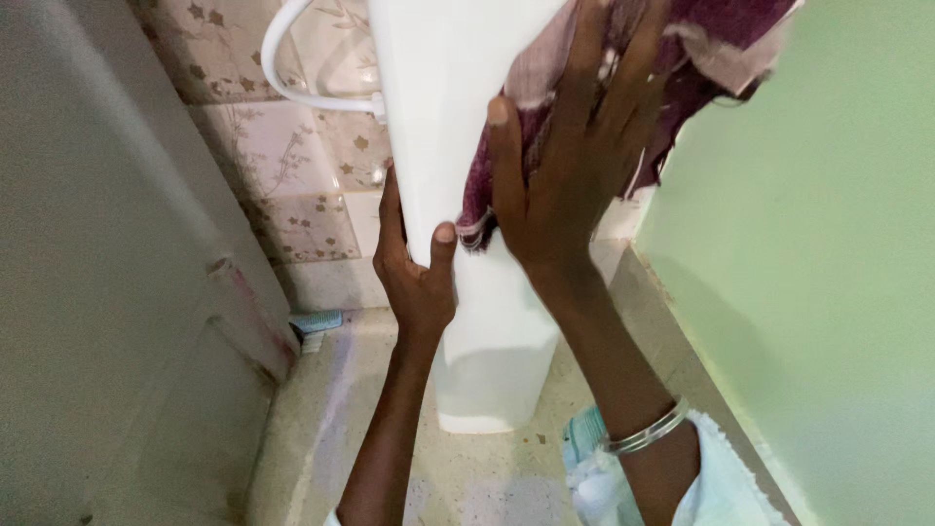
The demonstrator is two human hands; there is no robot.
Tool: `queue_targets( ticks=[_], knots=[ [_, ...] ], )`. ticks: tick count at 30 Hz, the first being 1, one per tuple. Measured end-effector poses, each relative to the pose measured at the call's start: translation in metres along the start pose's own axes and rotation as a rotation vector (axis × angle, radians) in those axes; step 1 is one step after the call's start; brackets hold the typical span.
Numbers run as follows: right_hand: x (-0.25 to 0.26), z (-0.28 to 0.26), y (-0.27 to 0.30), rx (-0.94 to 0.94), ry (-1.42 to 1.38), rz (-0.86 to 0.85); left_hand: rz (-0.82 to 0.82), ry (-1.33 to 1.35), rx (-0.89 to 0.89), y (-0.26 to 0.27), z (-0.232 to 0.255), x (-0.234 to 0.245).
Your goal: The person cleans the white ceramic pedestal of a sink by hand with a cloth, wiping the front and sides in downward and circular motions.
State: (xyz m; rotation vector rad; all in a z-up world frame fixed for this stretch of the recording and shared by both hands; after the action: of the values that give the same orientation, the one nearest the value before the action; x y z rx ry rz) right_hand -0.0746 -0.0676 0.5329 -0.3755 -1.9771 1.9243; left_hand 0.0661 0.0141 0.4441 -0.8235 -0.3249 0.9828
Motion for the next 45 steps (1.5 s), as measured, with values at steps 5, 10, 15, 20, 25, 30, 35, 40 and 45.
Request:
queue_targets(
  ticks=[5, 10, 15, 20, 25, 30, 35, 40, 45],
  knots=[
    [-0.015, 0.005, 0.101, 0.055, 0.103, -0.178, -0.022, 0.038, 0.026, 0.002, -0.005, 0.001],
    [-0.014, 0.019, 0.224, 0.113, -0.039, -0.462, 0.009, -0.009, 0.01, 0.002, -0.005, 0.002],
    [0.014, 0.005, 0.196, 0.045, -0.205, -0.467, 0.025, -0.061, -0.084, 0.001, 0.005, 0.006],
    [0.009, 0.013, 0.037, -0.073, -0.269, -0.175, 0.029, -0.039, -0.067, 0.003, 0.007, 0.006],
    [0.003, -0.018, -0.038, -0.052, -0.036, 0.017, 0.014, -0.05, -0.025, 0.0, 0.014, 0.008],
    [0.0, -0.041, 0.025, 0.272, 0.204, -0.235, 0.02, -0.062, -0.058, 0.0, 0.013, 0.007],
    [-0.019, -0.011, 0.13, 0.162, 0.058, -1.377, 0.041, -0.083, -0.021, 0.001, 0.013, 0.008],
    [0.008, -0.01, 0.068, 0.468, 0.081, -1.13, 0.045, -0.068, -0.068, 0.002, 0.024, 0.009],
    [0.025, -0.031, -0.056, 0.467, 0.135, -0.394, 0.043, -0.06, -0.057, 0.001, 0.026, 0.008]
  ],
)
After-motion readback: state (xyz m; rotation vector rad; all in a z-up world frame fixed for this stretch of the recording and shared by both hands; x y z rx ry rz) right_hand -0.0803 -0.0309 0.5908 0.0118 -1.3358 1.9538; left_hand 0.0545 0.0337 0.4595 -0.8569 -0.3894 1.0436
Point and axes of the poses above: each hand's wrist, its own y-axis away from the middle knuckle, its own x-axis out of the back of the hand, z = x × y, the point moved 8 cm from there along -y, towards the middle knuckle, and after that the axes turned 7 degrees about x, right-handed, at the moved point
